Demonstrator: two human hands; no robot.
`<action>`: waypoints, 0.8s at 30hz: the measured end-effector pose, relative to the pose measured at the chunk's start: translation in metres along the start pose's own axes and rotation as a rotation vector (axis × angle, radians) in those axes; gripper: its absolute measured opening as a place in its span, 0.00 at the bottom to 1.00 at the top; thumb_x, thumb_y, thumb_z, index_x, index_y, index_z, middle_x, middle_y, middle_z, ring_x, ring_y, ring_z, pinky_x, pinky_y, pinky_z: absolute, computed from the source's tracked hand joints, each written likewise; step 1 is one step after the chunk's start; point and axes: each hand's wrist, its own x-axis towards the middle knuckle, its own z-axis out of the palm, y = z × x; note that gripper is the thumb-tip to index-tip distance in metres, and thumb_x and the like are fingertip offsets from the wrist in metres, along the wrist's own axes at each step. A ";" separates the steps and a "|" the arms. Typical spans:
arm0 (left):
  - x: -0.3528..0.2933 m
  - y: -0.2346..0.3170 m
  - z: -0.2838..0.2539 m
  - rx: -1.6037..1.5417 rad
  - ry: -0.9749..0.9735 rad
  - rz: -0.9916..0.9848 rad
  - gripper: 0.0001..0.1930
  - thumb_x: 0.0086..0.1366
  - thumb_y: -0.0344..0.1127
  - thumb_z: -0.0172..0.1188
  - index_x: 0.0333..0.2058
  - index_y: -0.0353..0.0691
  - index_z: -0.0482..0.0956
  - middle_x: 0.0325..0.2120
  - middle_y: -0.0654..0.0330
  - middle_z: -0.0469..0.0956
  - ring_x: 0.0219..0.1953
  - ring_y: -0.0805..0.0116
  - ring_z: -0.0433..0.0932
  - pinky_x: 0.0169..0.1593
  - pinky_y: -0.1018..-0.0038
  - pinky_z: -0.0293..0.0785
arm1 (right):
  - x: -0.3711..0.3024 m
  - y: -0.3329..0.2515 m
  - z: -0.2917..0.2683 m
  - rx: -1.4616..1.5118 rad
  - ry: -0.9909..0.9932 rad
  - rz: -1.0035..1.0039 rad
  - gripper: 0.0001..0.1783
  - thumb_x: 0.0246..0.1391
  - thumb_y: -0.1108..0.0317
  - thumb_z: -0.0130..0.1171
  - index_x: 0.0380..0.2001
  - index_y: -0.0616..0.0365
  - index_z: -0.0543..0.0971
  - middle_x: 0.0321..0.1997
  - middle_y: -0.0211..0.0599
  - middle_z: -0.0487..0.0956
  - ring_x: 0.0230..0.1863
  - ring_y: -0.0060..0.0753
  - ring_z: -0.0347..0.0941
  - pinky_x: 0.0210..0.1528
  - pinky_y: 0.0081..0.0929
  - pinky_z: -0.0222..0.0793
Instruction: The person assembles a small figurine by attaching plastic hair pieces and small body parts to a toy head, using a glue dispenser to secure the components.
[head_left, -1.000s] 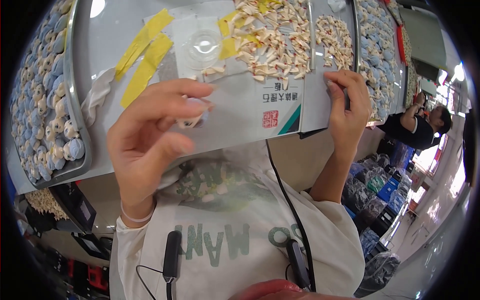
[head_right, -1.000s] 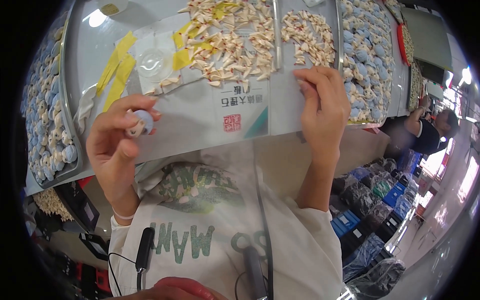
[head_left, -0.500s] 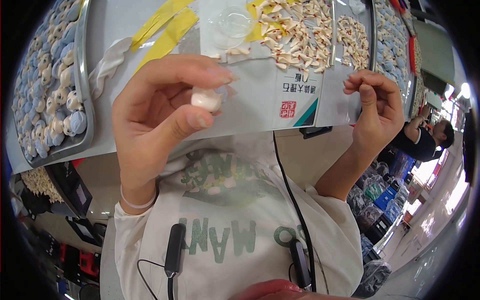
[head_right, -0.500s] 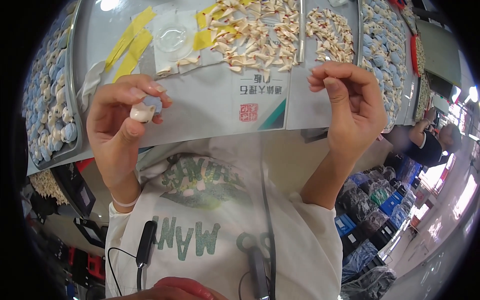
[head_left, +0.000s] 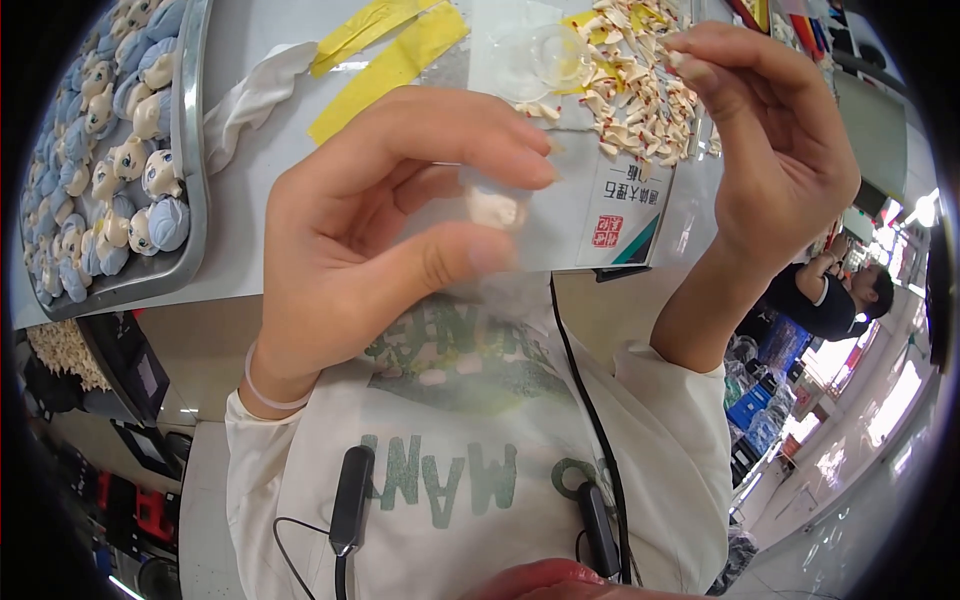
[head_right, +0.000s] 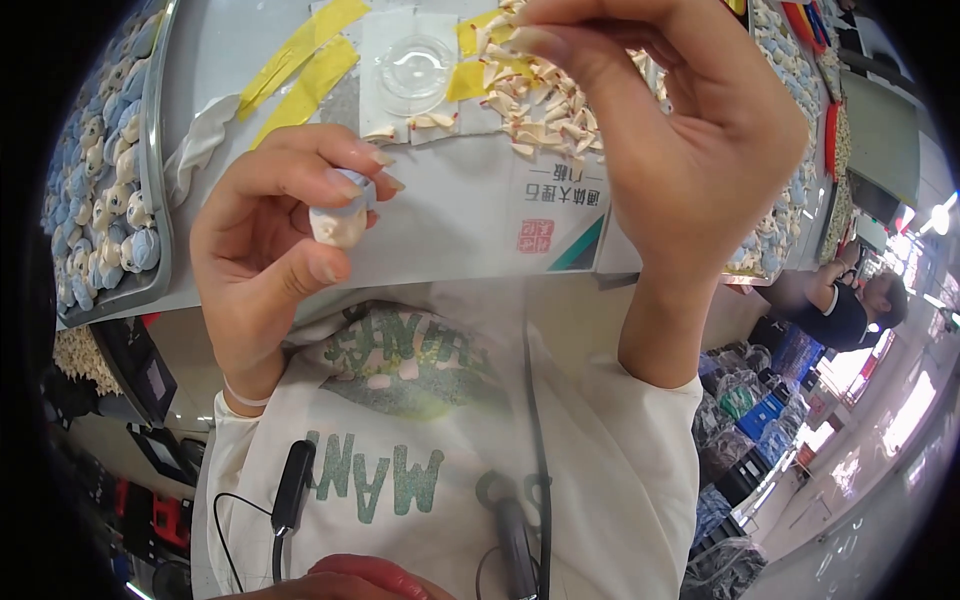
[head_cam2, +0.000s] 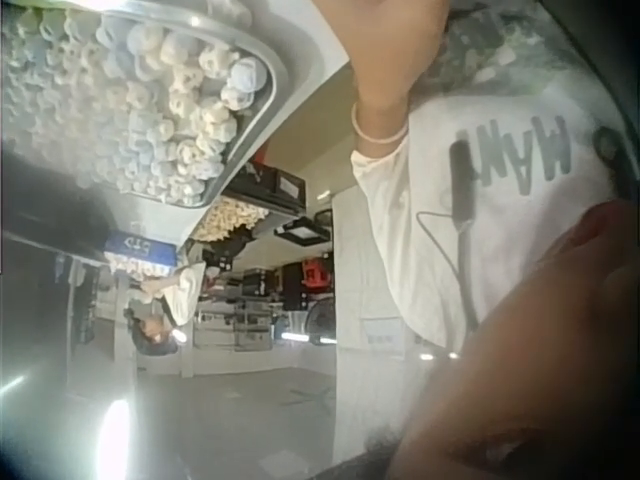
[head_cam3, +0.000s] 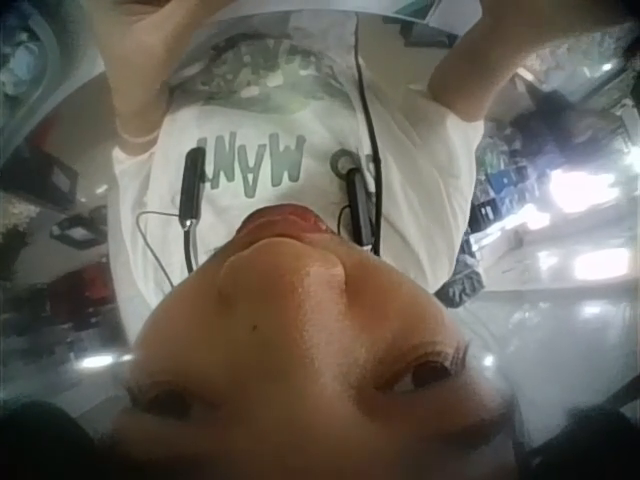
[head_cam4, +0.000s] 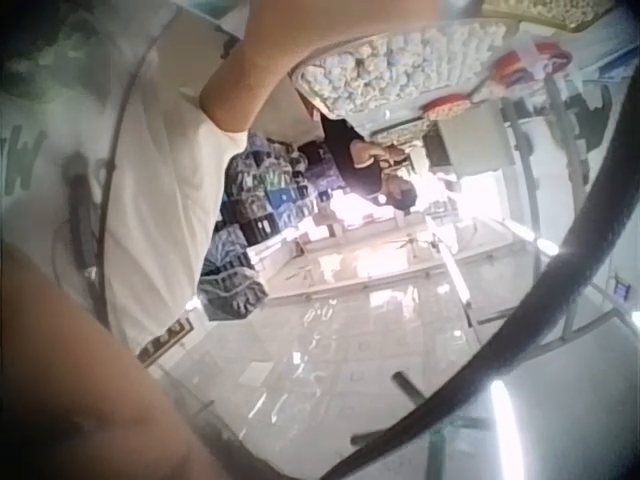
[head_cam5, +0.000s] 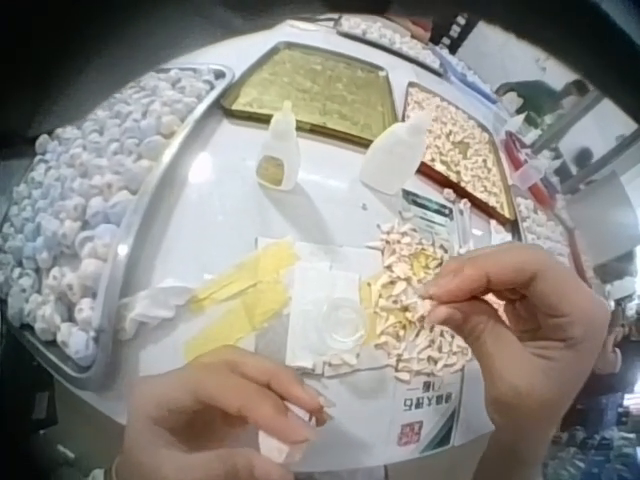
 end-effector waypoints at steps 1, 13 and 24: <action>0.001 -0.001 0.001 0.008 0.001 0.006 0.17 0.44 0.34 0.65 0.32 0.34 0.70 0.36 0.49 0.70 0.37 0.62 0.71 0.40 0.75 0.70 | 0.005 0.002 0.002 0.007 -0.072 -0.053 0.08 0.39 0.85 0.56 0.28 0.72 0.73 0.31 0.42 0.74 0.33 0.28 0.70 0.38 0.19 0.67; 0.004 -0.003 -0.006 -0.055 -0.074 0.017 0.14 0.46 0.28 0.62 0.31 0.29 0.71 0.36 0.47 0.69 0.39 0.59 0.70 0.41 0.69 0.71 | 0.029 -0.022 0.030 -0.523 -0.309 -0.035 0.08 0.20 0.80 0.63 0.13 0.59 0.76 0.17 0.29 0.66 0.22 0.22 0.62 0.23 0.15 0.54; 0.003 -0.003 -0.008 -0.129 -0.103 0.032 0.14 0.44 0.23 0.61 0.33 0.27 0.71 0.37 0.46 0.68 0.41 0.62 0.69 0.41 0.72 0.72 | 0.028 -0.020 0.035 -0.527 -0.275 -0.069 0.09 0.20 0.81 0.61 0.14 0.60 0.76 0.18 0.30 0.67 0.23 0.23 0.62 0.26 0.16 0.56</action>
